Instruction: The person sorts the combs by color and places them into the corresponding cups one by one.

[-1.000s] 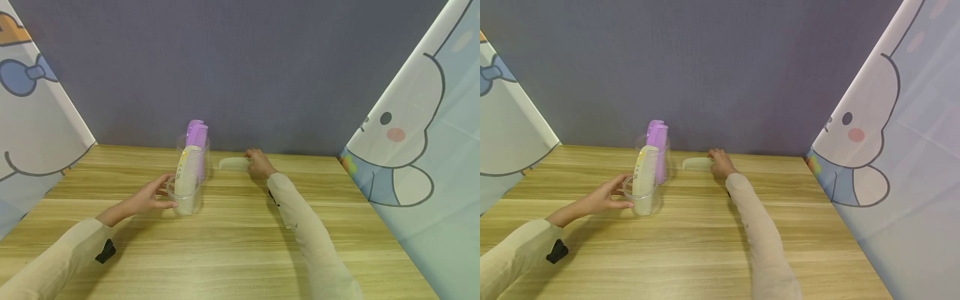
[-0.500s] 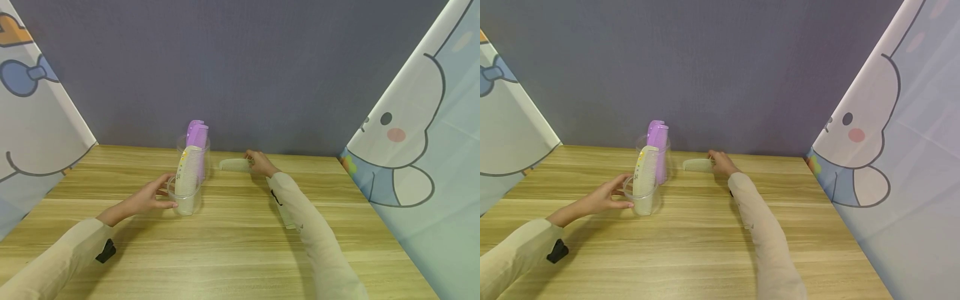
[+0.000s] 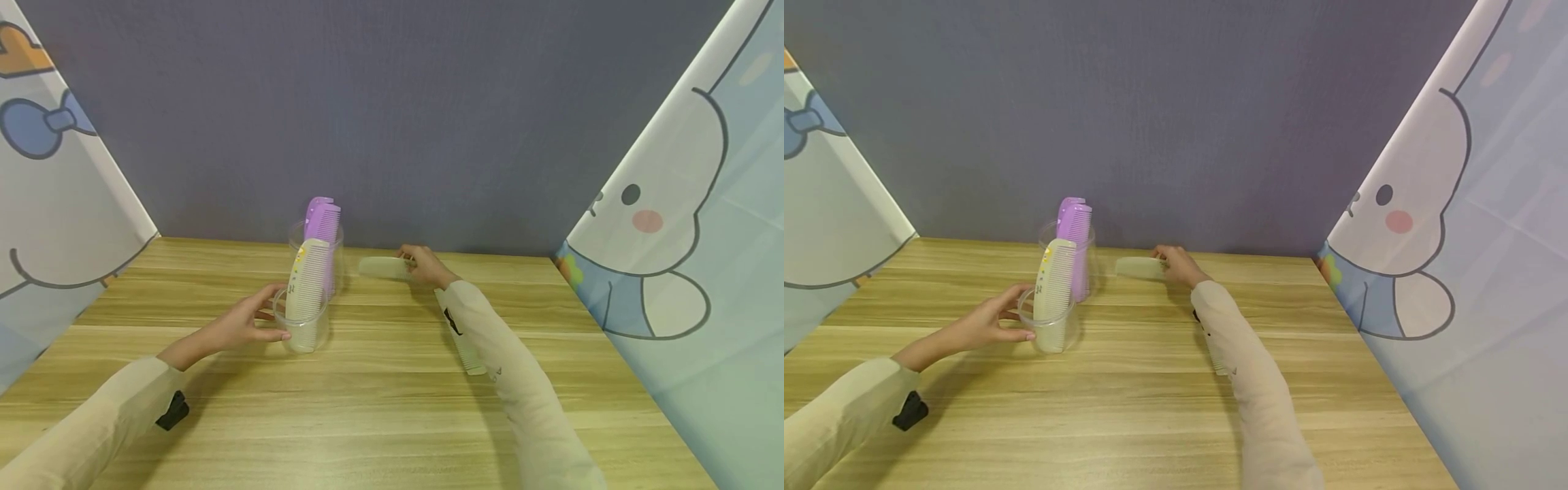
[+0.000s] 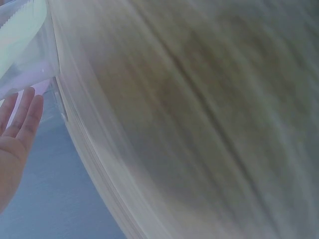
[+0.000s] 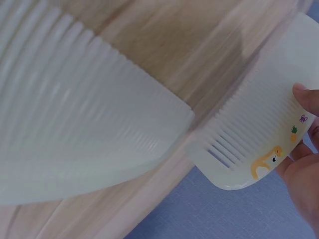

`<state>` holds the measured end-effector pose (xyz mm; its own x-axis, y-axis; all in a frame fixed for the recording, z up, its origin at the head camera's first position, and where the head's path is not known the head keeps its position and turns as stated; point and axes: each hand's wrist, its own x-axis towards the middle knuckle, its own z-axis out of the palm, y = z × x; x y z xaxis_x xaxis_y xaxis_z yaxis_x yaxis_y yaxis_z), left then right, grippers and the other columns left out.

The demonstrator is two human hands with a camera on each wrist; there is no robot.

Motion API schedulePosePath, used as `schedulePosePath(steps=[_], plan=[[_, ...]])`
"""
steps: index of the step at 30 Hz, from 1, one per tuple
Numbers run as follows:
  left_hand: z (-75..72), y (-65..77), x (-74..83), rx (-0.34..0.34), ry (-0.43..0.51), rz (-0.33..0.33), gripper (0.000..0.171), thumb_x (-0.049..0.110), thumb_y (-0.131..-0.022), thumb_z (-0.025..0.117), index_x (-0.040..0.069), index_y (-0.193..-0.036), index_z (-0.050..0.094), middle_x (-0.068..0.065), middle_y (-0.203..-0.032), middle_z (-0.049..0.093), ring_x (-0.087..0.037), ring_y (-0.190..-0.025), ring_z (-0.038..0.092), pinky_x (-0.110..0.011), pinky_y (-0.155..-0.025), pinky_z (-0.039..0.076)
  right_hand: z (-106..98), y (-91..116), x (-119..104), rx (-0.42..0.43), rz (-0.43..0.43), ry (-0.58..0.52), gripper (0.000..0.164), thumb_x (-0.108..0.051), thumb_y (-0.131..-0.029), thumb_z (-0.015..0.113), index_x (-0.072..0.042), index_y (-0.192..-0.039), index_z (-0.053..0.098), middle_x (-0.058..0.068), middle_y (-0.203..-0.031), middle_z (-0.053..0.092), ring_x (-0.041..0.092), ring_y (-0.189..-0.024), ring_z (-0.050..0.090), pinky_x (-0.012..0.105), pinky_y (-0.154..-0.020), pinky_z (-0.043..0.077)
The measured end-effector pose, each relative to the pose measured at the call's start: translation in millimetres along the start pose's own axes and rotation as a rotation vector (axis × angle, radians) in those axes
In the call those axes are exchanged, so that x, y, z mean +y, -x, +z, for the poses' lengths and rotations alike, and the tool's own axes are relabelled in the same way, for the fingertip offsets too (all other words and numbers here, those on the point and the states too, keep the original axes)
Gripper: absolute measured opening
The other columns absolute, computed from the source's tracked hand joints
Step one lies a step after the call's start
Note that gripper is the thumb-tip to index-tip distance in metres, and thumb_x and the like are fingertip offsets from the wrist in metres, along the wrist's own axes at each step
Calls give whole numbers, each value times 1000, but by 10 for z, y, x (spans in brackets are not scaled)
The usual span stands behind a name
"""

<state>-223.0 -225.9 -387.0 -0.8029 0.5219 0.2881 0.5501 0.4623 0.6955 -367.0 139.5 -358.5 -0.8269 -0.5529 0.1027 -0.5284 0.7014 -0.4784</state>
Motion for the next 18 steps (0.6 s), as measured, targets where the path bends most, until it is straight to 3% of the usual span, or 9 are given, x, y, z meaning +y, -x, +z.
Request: schedulePosePath(steps=[9, 18], plan=[[5, -3, -16, 4, -5, 13, 75, 16, -76, 75, 2, -135, 32, -21, -119, 53, -38, -102, 58, -42, -81, 55, -45, -33, -61, 96, -13, -21, 29, 3, -88, 53, -8, -114, 58, 13, -110, 60, 27, -101, 56, 40, -87, 50], [-1, -1, 5, 2, 0, 15, 74, 16, -76, 75, 2, -135, 32, -22, -119, 54, -38, -102, 58, -41, -80, 55, -117, -28, -160, 212, 29, -273, 28, 3, -85, 58, -5, -112, 56, 14, -105, 59, 26, -88, 58, 35, -76, 52]])
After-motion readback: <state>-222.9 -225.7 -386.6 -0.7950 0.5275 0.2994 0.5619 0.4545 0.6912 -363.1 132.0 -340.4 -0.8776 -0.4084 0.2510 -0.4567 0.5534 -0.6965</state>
